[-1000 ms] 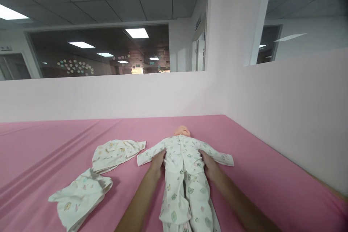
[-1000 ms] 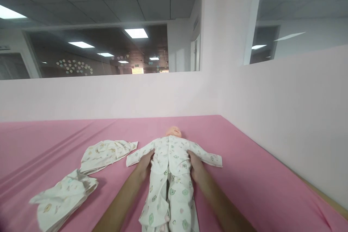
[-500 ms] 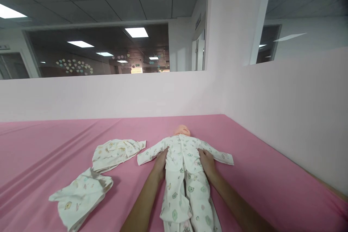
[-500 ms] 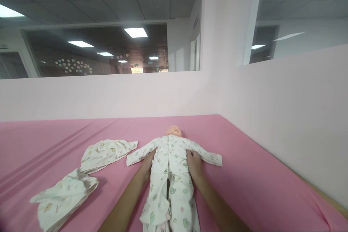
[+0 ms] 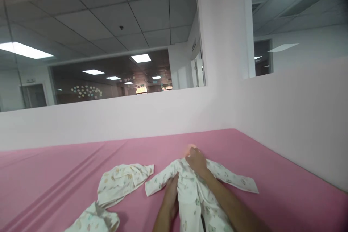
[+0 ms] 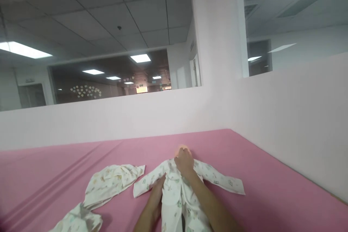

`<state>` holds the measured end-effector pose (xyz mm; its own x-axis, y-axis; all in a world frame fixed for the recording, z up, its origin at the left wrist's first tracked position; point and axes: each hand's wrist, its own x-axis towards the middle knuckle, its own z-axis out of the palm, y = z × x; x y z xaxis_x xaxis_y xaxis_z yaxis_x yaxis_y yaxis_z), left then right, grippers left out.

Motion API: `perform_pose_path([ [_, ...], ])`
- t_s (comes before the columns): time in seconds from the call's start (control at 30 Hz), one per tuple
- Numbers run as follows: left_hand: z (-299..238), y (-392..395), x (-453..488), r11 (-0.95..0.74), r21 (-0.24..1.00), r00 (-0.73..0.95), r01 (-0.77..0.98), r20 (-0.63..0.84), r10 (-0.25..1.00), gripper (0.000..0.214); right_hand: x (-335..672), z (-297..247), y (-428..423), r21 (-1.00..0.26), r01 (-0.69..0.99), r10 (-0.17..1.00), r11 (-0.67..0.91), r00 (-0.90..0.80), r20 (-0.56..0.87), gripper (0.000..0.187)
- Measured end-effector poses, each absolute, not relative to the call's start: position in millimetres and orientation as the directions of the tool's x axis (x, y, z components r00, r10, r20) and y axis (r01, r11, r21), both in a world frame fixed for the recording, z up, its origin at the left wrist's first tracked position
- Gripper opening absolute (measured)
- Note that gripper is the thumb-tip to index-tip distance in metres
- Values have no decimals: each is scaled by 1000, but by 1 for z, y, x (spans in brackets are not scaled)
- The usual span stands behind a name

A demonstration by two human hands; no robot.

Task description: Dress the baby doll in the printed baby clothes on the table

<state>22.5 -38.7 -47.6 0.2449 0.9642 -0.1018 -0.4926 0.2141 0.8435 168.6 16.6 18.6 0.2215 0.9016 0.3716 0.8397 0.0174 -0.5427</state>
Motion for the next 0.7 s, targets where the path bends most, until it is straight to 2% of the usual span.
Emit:
perform_pose_path([
  [0.13, -51, -37, 21, 120, 873, 197, -473, -28, 980, 57, 174, 11, 23, -489, 871, 909, -50, 242, 340, 23],
  [0.3, -51, -32, 21, 162, 865, 199, -475, -73, 977, 57, 179, 7, 22, -428, 900, 901, -80, 249, 355, 26],
  [0.5, -55, -21, 22, 187, 873, 173, -451, -120, 978, 54, 176, 0, 18, -374, 927, 877, -22, 198, 439, 27],
  [0.7, -48, -31, 22, 186, 860, 227, -474, -85, 970, 51, 173, 1, 6, -312, 949, 828, 53, 133, 545, 26],
])
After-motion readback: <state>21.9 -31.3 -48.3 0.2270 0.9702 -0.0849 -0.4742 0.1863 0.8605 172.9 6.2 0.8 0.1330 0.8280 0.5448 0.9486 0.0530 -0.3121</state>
